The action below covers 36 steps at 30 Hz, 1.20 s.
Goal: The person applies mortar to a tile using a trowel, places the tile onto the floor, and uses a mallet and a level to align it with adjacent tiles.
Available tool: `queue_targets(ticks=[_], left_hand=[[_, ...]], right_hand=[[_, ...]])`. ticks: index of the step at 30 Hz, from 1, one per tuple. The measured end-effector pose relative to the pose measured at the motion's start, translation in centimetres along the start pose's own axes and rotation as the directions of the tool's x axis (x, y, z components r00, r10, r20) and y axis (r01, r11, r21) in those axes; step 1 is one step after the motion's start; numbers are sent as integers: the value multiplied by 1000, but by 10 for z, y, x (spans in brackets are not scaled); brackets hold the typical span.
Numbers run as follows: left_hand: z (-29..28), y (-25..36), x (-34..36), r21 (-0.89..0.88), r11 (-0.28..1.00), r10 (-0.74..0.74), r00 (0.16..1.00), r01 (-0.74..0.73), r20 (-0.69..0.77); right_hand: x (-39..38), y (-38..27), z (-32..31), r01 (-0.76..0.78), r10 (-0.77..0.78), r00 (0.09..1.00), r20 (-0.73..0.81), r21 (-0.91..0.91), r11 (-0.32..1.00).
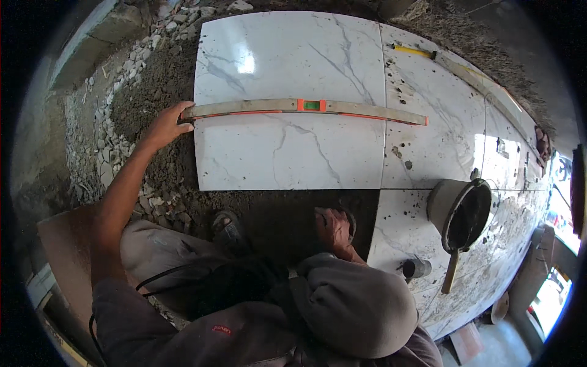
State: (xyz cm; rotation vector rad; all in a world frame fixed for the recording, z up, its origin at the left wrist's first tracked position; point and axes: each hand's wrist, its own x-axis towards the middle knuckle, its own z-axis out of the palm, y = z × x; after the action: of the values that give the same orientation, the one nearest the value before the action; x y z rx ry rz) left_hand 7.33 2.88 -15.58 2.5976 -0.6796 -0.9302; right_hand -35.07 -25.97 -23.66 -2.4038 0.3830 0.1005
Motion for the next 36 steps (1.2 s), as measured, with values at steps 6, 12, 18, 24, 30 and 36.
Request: queue_targets(ticks=[6,12,18,24,30,36], left_hand=[[7,-17,10,11,1000,23,999,-22,-38],[12,-9,17,-88,996,23,998,-28,-67],[11,-13,18,-63,995,66,995,-71,-75],[6,-5,18,-19,999,39,999,-40,-35],[10,-1,16,136,980,158,983,-144,-94],[15,-7,20,144,977,170,983,-159,-71]], right_hand=[[4,1,8,-8,13,997,-72,57,998],[6,2,5,-101,101,995,15,39,994],[10,-1,4,-84,86,996,-16,79,993],[16,-6,-3,-94,93,995,20,40,995],[39,19,-45,-232,263,960,-95,255,939],[168,89,-166,-115,613,676,-408,763,636]])
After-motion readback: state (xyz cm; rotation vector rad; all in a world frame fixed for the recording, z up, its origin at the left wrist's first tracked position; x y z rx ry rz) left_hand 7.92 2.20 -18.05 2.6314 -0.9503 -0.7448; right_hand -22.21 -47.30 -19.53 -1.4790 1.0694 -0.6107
